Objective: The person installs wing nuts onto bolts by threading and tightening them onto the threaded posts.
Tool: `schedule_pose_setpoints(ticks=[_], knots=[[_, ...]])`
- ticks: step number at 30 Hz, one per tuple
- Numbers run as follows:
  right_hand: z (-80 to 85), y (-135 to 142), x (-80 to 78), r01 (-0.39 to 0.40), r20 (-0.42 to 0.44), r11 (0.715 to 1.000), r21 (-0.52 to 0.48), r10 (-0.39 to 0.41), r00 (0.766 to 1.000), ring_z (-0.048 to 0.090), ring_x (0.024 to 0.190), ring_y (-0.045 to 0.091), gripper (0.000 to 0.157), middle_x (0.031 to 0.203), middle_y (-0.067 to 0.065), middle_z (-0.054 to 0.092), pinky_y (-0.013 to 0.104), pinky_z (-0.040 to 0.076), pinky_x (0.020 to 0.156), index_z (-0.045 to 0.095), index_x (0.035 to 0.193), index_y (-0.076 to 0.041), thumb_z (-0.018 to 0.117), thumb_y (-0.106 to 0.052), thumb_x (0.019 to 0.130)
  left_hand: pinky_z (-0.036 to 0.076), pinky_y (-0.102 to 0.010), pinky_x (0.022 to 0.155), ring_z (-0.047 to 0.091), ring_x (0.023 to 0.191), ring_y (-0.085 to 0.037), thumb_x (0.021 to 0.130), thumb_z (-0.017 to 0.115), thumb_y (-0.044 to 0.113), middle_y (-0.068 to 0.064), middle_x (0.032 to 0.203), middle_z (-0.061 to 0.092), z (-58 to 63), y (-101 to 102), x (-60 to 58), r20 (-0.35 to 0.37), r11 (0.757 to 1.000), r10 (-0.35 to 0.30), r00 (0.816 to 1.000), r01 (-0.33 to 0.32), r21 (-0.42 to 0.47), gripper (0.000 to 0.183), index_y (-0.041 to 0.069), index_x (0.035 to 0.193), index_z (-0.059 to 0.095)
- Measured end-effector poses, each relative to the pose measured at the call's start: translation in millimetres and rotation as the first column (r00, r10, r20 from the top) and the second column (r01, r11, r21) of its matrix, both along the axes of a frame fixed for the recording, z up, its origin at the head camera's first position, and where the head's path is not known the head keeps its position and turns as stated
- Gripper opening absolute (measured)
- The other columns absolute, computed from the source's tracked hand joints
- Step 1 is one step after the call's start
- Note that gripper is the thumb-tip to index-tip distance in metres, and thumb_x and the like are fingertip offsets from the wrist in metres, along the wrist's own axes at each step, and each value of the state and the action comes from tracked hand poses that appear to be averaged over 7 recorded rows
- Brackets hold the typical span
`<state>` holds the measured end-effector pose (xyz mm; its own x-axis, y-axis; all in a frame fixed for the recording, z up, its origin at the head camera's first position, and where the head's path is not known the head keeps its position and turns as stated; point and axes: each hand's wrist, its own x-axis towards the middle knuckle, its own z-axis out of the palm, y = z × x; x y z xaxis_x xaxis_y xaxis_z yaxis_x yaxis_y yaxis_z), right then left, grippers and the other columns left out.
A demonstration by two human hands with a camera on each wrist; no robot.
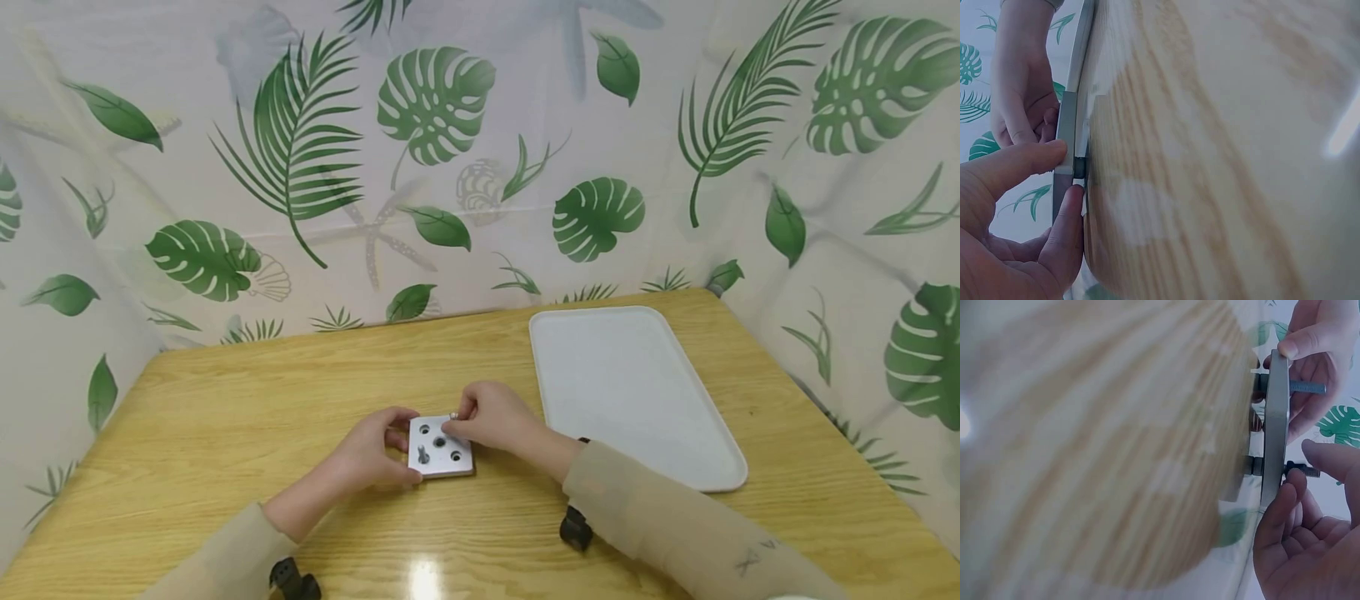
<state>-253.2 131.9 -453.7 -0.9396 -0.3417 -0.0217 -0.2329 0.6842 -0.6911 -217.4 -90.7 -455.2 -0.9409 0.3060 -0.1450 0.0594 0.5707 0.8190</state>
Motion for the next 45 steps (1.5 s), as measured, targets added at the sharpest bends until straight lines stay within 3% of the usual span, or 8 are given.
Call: schedule_pose_setpoints(ticks=[5, 10, 19, 27, 33, 38, 42, 45], knots=[[1.5, 5.9, -0.6, -0.042, 0.040, 0.995, -0.094, 0.046, 0.998, 0.054, 0.063, 0.008, 0.019, 0.074, 0.001, 0.065, 0.024, 0.046, 0.060, 0.073, 0.099, -0.003, 0.082, -0.018, 0.092, 0.055, -0.032, 0.085, 0.063, 0.097, -0.017, 0.072, 0.095, -0.003, -0.015, 0.128, 0.066, 0.2, 0.2, 0.1, 0.003, 1.000, 0.010, 1.000, -0.010, -0.009, 0.082, -0.005, 0.143, 0.056], [3.0, 8.2, -2.1, -0.096, 0.107, 0.973, -0.208, 0.120, 0.987, 0.062, 0.071, 0.009, 0.034, 0.086, 0.008, 0.072, 0.025, 0.053, 0.069, 0.072, 0.126, 0.004, 0.074, -0.004, 0.093, 0.055, -0.033, 0.084, 0.064, 0.097, -0.017, 0.071, 0.096, -0.002, -0.014, 0.127, 0.066, 0.3, 0.3, 0.2, 0.001, 1.000, 0.016, 1.000, -0.016, -0.018, 0.081, -0.004, 0.143, 0.057], [-0.7, 3.2, -2.3, -0.022, 0.095, 0.991, -0.134, 0.035, 0.995, 0.054, 0.066, 0.008, 0.015, 0.080, 0.001, 0.065, 0.023, 0.046, 0.060, 0.072, 0.099, -0.002, 0.081, -0.013, 0.092, 0.056, -0.032, 0.085, 0.064, 0.098, -0.017, 0.071, 0.095, -0.003, -0.015, 0.129, 0.066, -0.5, 0.4, 0.0, 0.001, 1.000, 0.009, 1.000, -0.009, -0.009, 0.081, -0.004, 0.143, 0.057], [0.3, -3.1, 2.7, 0.005, 0.011, 1.000, -0.020, -0.004, 1.000, 0.051, 0.058, 0.009, 0.024, 0.067, -0.001, 0.060, 0.024, 0.042, 0.056, 0.065, 0.083, -0.009, 0.085, -0.020, 0.091, 0.056, -0.032, 0.086, 0.064, 0.098, -0.017, 0.072, 0.095, -0.003, -0.015, 0.129, 0.066, -1.3, 0.4, -0.3, -0.002, 1.000, 0.004, 1.000, -0.004, -0.005, 0.082, -0.005, 0.144, 0.056], [0.3, 1.9, 2.5, -0.054, 0.006, 0.996, -0.071, 0.055, 0.998, 0.052, 0.061, 0.009, 0.016, 0.074, 0.000, 0.061, 0.023, 0.044, 0.058, 0.069, 0.101, -0.004, 0.078, -0.012, 0.092, 0.056, -0.032, 0.085, 0.064, 0.097, -0.017, 0.072, 0.095, -0.003, -0.015, 0.129, 0.066, -1.6, 0.8, 0.4, -0.004, 1.000, 0.003, 1.000, -0.003, -0.009, 0.082, -0.005, 0.143, 0.056], [-1.3, 8.0, -1.0, -0.152, -0.004, 0.981, -0.118, 0.153, 0.988, 0.053, 0.071, 0.010, 0.035, 0.083, 0.003, 0.064, 0.022, 0.046, 0.065, 0.069, 0.126, -0.002, 0.066, 0.000, 0.091, 0.056, -0.033, 0.085, 0.064, 0.097, -0.017, 0.072, 0.095, -0.003, -0.015, 0.128, 0.066, -1.9, 0.7, 0.5, -0.007, 1.000, 0.007, 1.000, -0.007, -0.018, 0.081, -0.005, 0.143, 0.056], [-0.3, 9.1, -2.5, -0.226, -0.011, 0.967, -0.117, 0.226, 0.974, 0.053, 0.072, 0.009, 0.036, 0.082, 0.003, 0.066, 0.021, 0.045, 0.066, 0.074, 0.123, -0.003, 0.063, 0.003, 0.089, 0.056, -0.032, 0.084, 0.064, 0.097, -0.017, 0.072, 0.095, -0.003, -0.014, 0.128, 0.066, -1.8, 0.8, 0.4, -0.006, 1.000, 0.007, 1.000, -0.007, -0.020, 0.081, -0.004, 0.143, 0.057], [-1.1, 8.2, -4.2, -0.226, 0.005, 0.969, -0.098, 0.228, 0.974, 0.052, 0.069, 0.009, 0.030, 0.080, 0.002, 0.065, 0.021, 0.044, 0.064, 0.076, 0.117, -0.003, 0.064, 0.001, 0.091, 0.055, -0.032, 0.084, 0.064, 0.097, -0.017, 0.072, 0.095, -0.002, -0.014, 0.128, 0.066, -1.5, 1.1, 0.3, -0.006, 1.000, 0.009, 1.000, -0.009, -0.023, 0.082, -0.004, 0.144, 0.056]])
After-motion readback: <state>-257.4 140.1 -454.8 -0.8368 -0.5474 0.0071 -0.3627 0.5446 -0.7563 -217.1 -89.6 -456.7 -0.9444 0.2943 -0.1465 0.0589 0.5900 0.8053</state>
